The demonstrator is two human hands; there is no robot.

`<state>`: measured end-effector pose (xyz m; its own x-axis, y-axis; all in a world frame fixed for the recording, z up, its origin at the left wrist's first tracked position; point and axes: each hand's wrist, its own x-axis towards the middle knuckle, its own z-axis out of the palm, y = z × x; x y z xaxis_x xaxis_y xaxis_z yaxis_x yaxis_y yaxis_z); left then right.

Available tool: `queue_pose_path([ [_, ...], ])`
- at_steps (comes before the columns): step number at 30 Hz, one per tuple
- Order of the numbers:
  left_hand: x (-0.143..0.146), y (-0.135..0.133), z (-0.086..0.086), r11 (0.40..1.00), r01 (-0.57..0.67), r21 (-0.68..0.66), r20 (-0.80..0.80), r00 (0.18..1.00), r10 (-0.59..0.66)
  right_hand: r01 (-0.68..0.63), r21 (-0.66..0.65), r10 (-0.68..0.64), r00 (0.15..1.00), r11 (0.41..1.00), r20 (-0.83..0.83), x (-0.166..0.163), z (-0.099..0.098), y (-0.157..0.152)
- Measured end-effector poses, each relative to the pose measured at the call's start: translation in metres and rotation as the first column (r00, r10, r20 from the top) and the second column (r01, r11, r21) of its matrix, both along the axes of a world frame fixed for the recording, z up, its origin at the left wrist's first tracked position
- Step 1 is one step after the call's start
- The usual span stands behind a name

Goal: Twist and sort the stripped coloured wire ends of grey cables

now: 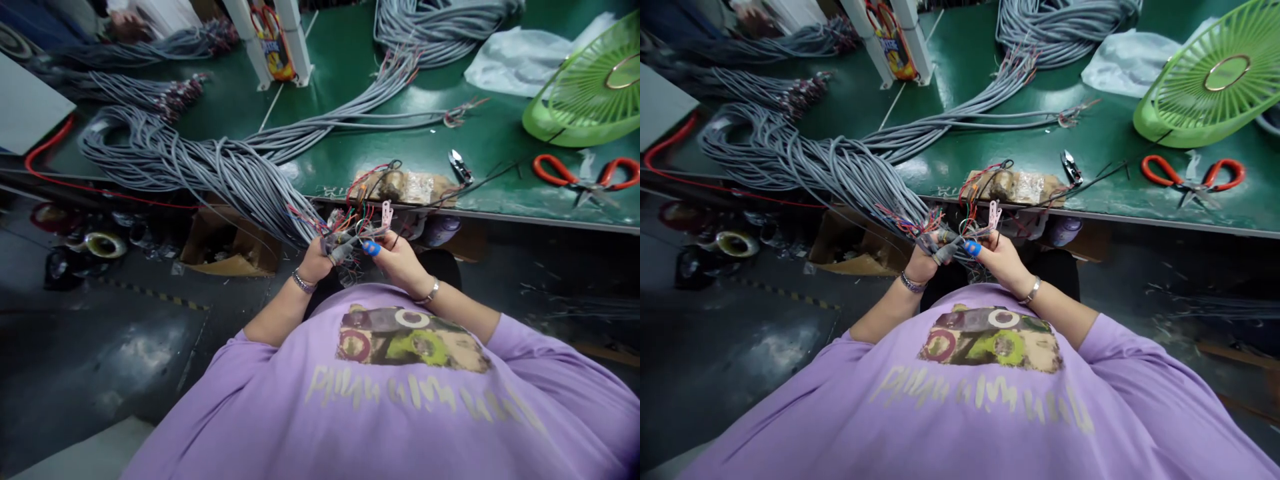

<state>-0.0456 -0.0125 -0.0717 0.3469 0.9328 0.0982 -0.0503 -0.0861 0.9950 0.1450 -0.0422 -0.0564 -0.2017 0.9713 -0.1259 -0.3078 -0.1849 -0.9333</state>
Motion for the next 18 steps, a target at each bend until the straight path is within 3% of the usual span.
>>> queue_pose_path([
  [3,-0.002,-0.003,-0.003,0.998,-0.06,0.032,-0.027,0.998,0.061,0.052,0.017,-0.053,0.998,0.999,0.041,-0.008,-0.001,0.001],
  [6,-0.001,-0.005,-0.004,0.982,-0.18,0.063,0.029,0.984,0.178,0.07,0.265,-0.12,0.977,0.962,0.177,-0.006,-0.003,-0.003],
  [7,0.0,-0.006,-0.004,0.977,-0.205,0.065,0.05,0.978,0.203,0.024,0.393,-0.139,0.954,0.919,0.267,-0.003,-0.003,-0.004],
  [9,0.002,-0.007,-0.002,0.975,-0.215,0.056,0.066,0.975,0.211,-0.159,0.611,-0.182,0.871,0.775,0.457,0.002,-0.002,-0.006],
  [11,0.003,-0.008,-0.001,0.978,-0.205,0.037,0.06,0.977,0.203,-0.342,0.722,-0.247,0.78,0.602,0.575,0.006,-0.002,-0.006],
  [13,0.003,-0.007,0.001,0.981,-0.195,0.007,0.07,0.978,0.194,-0.432,0.766,-0.312,0.732,0.477,0.606,0.007,-0.001,-0.005],
  [15,0.002,-0.006,0.0,0.982,-0.189,-0.023,0.116,0.975,0.19,-0.472,0.779,-0.337,0.716,0.412,0.611,0.006,0.0,-0.002],
  [18,0.0,-0.003,-0.002,0.979,-0.186,-0.083,0.216,0.956,0.2,-0.506,0.769,-0.322,0.707,0.391,0.629,0.002,0.002,0.001],
])
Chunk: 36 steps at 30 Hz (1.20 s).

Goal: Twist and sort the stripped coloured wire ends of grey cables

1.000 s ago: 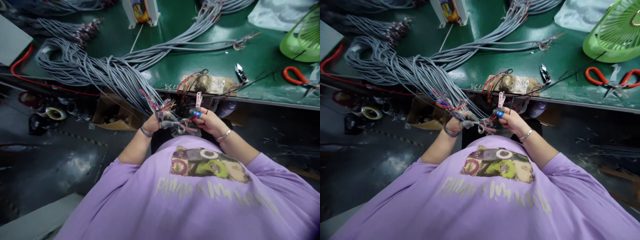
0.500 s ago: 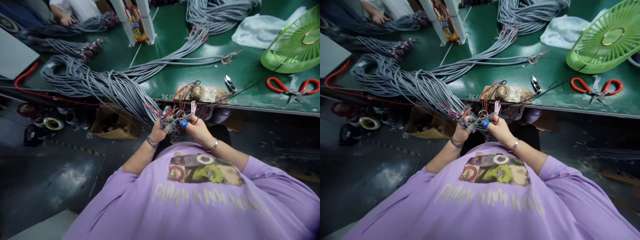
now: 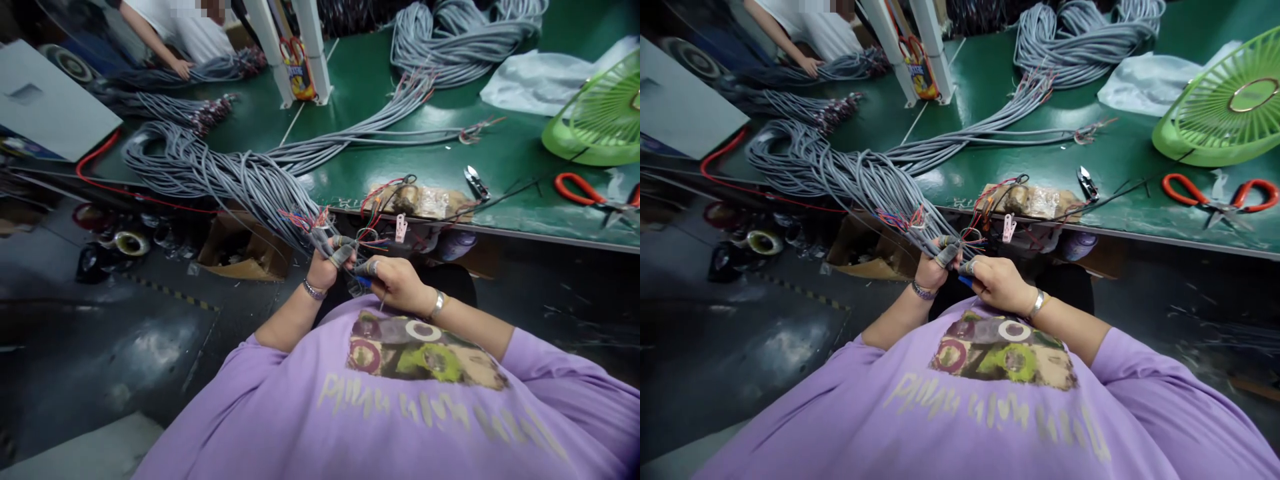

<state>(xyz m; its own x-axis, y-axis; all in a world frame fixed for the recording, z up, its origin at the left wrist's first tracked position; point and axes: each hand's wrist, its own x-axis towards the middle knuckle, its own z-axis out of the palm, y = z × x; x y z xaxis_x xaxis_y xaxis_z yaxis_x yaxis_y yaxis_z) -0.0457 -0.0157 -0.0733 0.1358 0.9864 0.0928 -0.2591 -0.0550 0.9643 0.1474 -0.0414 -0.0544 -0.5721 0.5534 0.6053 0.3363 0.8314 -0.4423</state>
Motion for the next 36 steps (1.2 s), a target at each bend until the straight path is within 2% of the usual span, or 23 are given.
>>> queue_pose_path([
  [3,-0.004,0.002,-0.001,0.999,-0.007,-0.045,0.085,0.996,0.011,-0.02,-0.026,0.021,1.0,0.999,0.023,-0.004,0.003,0.001],
  [8,-0.007,0.001,0.0,0.995,-0.066,-0.072,0.164,0.984,0.077,-0.164,-0.091,0.165,0.986,0.982,-0.001,-0.004,0.002,-0.005],
  [9,-0.007,0.0,0.0,0.995,-0.075,-0.073,0.171,0.981,0.087,-0.133,-0.133,0.13,0.991,0.982,-0.026,-0.003,0.001,-0.007],
  [11,-0.007,-0.002,-0.002,0.995,-0.08,-0.067,0.168,0.982,0.091,0.03,-0.24,-0.053,0.995,0.97,-0.089,-0.001,0.002,-0.008],
  [14,-0.006,-0.005,-0.006,0.998,-0.051,-0.047,0.139,0.989,0.057,0.248,-0.358,-0.3,0.949,0.9,-0.097,-0.001,0.007,-0.006],
  [16,-0.007,-0.007,-0.006,0.999,-0.015,-0.034,0.102,0.995,0.018,0.29,-0.394,-0.335,0.941,0.872,-0.048,-0.004,0.012,-0.003],
  [20,-0.008,-0.009,-0.006,0.999,0.049,0.016,-0.029,0.998,-0.048,0.279,-0.493,-0.332,0.943,0.824,-0.021,-0.016,0.017,0.004],
  [22,-0.008,-0.01,-0.006,0.997,0.062,0.055,-0.088,0.994,-0.057,0.239,-0.513,-0.319,0.945,0.824,-0.072,-0.019,0.017,0.006],
  [24,-0.006,-0.011,-0.007,0.997,0.037,0.074,-0.095,0.995,-0.03,0.179,-0.495,-0.275,0.953,0.85,-0.129,-0.02,0.015,0.005],
  [27,-0.002,-0.009,-0.005,0.993,-0.11,0.041,-0.004,0.994,0.11,0.104,-0.406,-0.179,0.973,0.908,-0.149,-0.019,0.013,-0.002],
  [29,-0.001,-0.004,0.0,0.973,-0.23,-0.009,0.094,0.969,0.23,-0.036,-0.311,0.008,0.996,0.95,-0.09,-0.017,0.011,-0.008],
  [31,-0.002,0.001,0.006,0.96,-0.274,-0.065,0.172,0.944,0.281,-0.215,-0.249,0.225,0.974,0.944,0.012,-0.014,0.01,-0.014],
  [32,-0.004,0.003,0.009,0.96,-0.266,-0.085,0.194,0.941,0.278,-0.257,-0.25,0.275,0.96,0.934,0.043,-0.011,0.009,-0.016],
  [34,-0.009,0.004,0.01,0.976,-0.202,-0.087,0.195,0.957,0.215,-0.203,-0.31,0.218,0.976,0.929,0.013,-0.004,0.008,-0.016],
  [36,-0.014,0.001,0.006,0.992,-0.114,-0.056,0.16,0.98,0.121,-0.077,-0.427,0.044,0.995,0.901,-0.086,0.005,0.008,-0.014],
])
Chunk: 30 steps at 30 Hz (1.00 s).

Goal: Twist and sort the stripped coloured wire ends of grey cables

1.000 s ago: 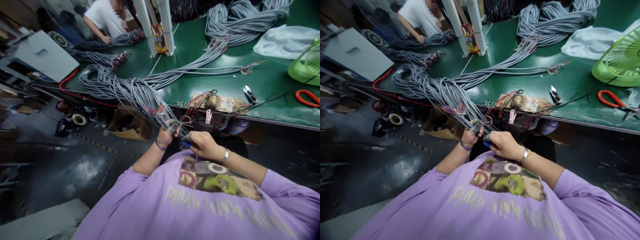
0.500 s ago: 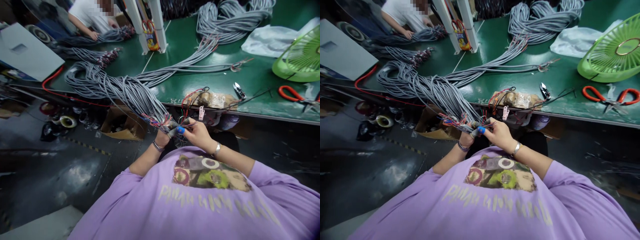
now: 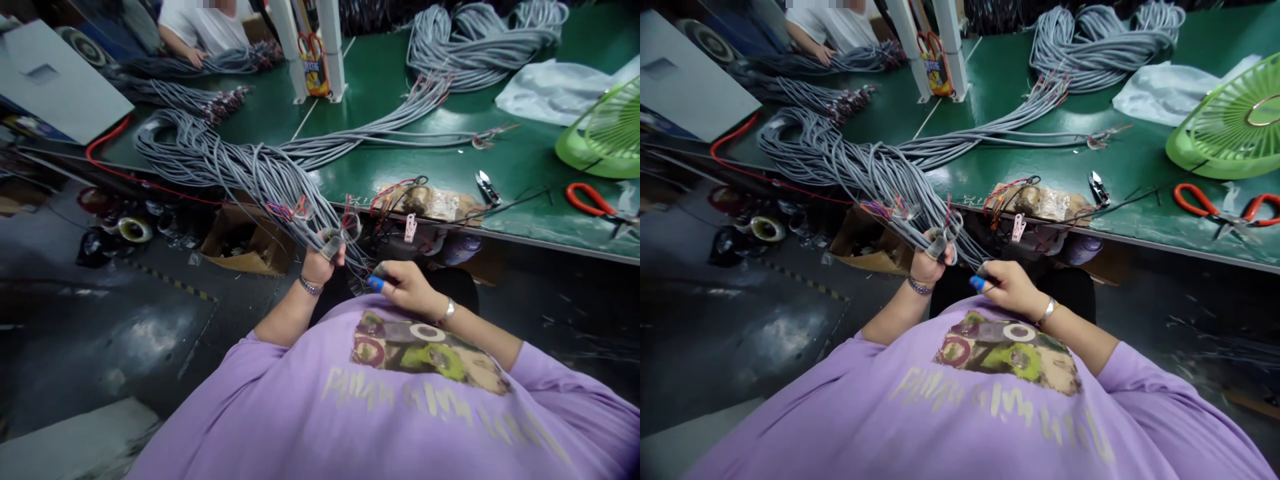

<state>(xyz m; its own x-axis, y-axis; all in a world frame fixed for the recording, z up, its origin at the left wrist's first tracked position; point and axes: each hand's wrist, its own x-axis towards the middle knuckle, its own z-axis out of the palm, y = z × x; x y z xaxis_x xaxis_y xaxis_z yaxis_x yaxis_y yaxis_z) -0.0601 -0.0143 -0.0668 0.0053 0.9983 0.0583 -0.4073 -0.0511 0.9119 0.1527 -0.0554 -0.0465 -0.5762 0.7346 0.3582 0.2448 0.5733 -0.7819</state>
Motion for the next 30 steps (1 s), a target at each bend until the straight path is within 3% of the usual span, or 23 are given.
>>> queue_pose_path([
  [3,-0.007,-0.007,-0.009,0.994,0.106,0.031,-0.053,0.993,-0.105,0.199,-0.162,-0.213,0.974,0.967,-0.079,0.011,-0.002,0.004],
  [6,-0.012,-0.01,-0.014,0.987,0.159,0.031,-0.08,0.984,-0.156,0.298,-0.258,-0.335,0.935,0.919,-0.114,0.013,-0.006,0.007],
  [9,-0.016,-0.009,-0.015,0.978,0.208,0.025,-0.098,0.974,-0.205,0.248,-0.323,-0.31,0.938,0.913,-0.157,0.007,-0.008,0.011],
  [14,-0.022,-0.009,-0.016,0.954,0.298,0.015,-0.151,0.944,-0.293,0.066,-0.372,-0.142,0.973,0.926,-0.18,-0.005,0.003,0.015],
  [20,-0.028,-0.01,-0.015,0.939,0.342,-0.039,-0.171,0.923,-0.344,-0.139,-0.571,-0.055,0.949,0.809,-0.31,-0.013,0.018,0.02],
  [26,-0.025,-0.006,-0.013,0.972,0.229,-0.045,0.028,0.973,-0.228,-0.006,-0.673,-0.254,0.923,0.74,-0.287,-0.034,0.011,0.032],
  [30,-0.023,-0.004,-0.011,0.981,0.171,-0.088,0.105,0.981,-0.161,-0.021,-0.751,-0.345,0.879,0.66,-0.328,-0.054,0.008,0.041],
])
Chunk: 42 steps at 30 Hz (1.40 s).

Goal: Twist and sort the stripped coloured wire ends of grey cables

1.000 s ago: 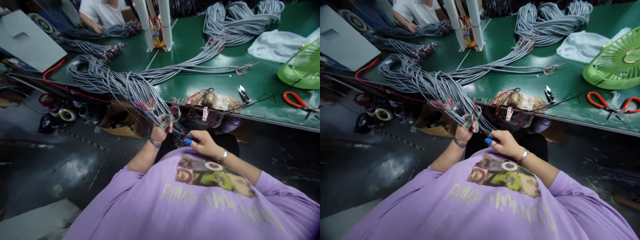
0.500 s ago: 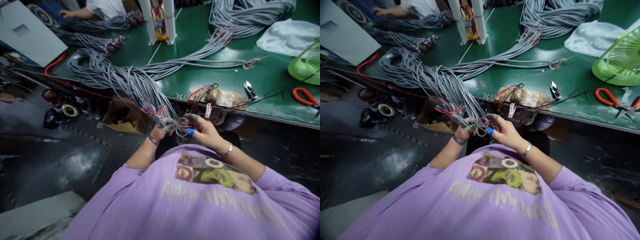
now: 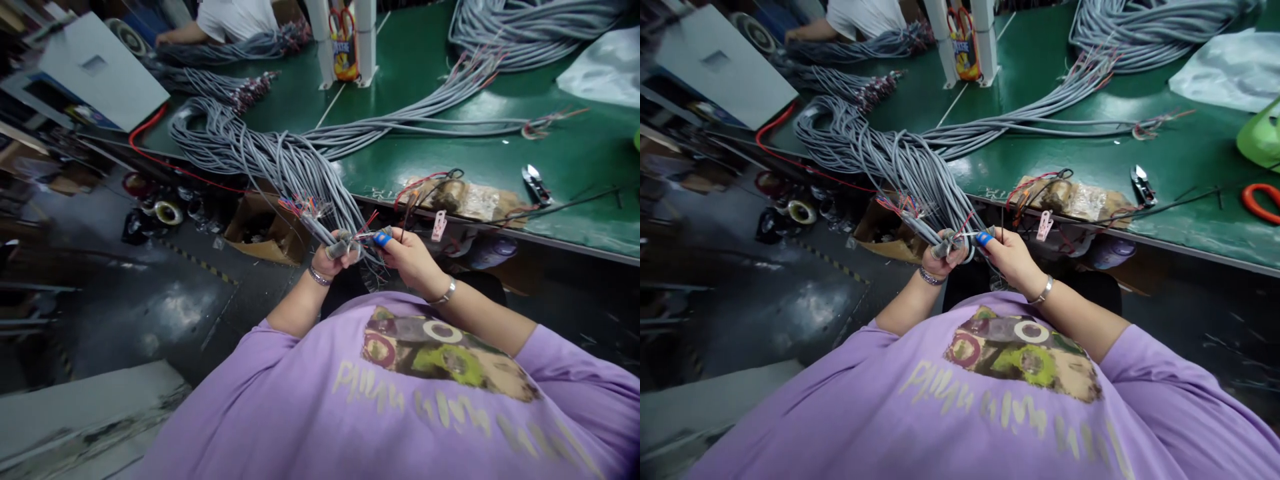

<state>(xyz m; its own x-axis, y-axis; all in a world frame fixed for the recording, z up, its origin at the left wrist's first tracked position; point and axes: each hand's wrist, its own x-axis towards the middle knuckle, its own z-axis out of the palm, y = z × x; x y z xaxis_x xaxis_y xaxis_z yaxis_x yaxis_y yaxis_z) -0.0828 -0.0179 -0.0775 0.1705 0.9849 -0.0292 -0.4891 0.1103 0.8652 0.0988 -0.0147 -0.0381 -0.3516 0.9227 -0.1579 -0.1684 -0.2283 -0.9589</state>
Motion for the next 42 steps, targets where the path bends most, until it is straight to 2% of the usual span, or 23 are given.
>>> queue_pose_path([
  [3,0.0,0.0,0.002,1.0,-0.011,-0.024,0.008,1.0,0.011,0.008,-0.056,-0.011,0.999,0.998,-0.044,-0.004,-0.004,0.001],
  [5,-0.001,-0.001,0.004,0.999,-0.016,-0.03,0.021,1.0,0.016,0.009,-0.037,-0.009,1.0,0.999,-0.017,0.0,-0.009,-0.003],
  [8,0.0,-0.002,0.005,0.999,-0.022,-0.039,0.032,0.999,0.023,-0.034,0.135,0.018,0.993,0.99,0.119,0.011,-0.015,-0.012],
  [11,0.002,-0.001,0.004,0.999,-0.017,-0.029,0.046,0.999,0.018,-0.189,0.352,0.091,0.956,0.917,0.277,0.02,-0.015,-0.019],
  [13,0.003,0.0,0.002,1.0,-0.006,-0.001,0.058,0.998,0.006,-0.263,0.427,0.109,0.93,0.865,0.351,0.023,-0.013,-0.021],
  [15,0.005,0.001,-0.001,1.0,0.008,0.028,0.052,0.999,-0.01,-0.271,0.461,0.082,0.917,0.845,0.389,0.022,-0.011,-0.02],
  [21,0.007,0.001,-0.001,0.999,-0.001,0.049,0.024,1.0,0.0,-0.187,0.479,-0.014,0.923,0.857,0.384,0.012,-0.011,-0.013],
  [27,0.009,0.0,0.0,1.0,-0.018,-0.007,-0.017,1.0,0.018,-0.201,0.442,0.027,0.929,0.874,0.369,0.008,-0.012,-0.011],
  [32,0.011,0.001,-0.001,1.0,0.002,0.027,-0.022,1.0,-0.001,-0.231,0.423,0.107,0.949,0.876,0.297,0.007,-0.008,-0.01],
  [37,0.012,0.001,0.002,1.0,-0.019,0.003,-0.021,1.0,0.019,-0.194,0.401,0.064,0.947,0.895,0.314,0.007,-0.009,-0.011],
  [42,0.011,0.001,0.002,0.999,-0.005,0.043,0.023,1.0,0.004,-0.19,0.387,0.062,0.945,0.902,0.32,0.005,-0.009,-0.011],
])
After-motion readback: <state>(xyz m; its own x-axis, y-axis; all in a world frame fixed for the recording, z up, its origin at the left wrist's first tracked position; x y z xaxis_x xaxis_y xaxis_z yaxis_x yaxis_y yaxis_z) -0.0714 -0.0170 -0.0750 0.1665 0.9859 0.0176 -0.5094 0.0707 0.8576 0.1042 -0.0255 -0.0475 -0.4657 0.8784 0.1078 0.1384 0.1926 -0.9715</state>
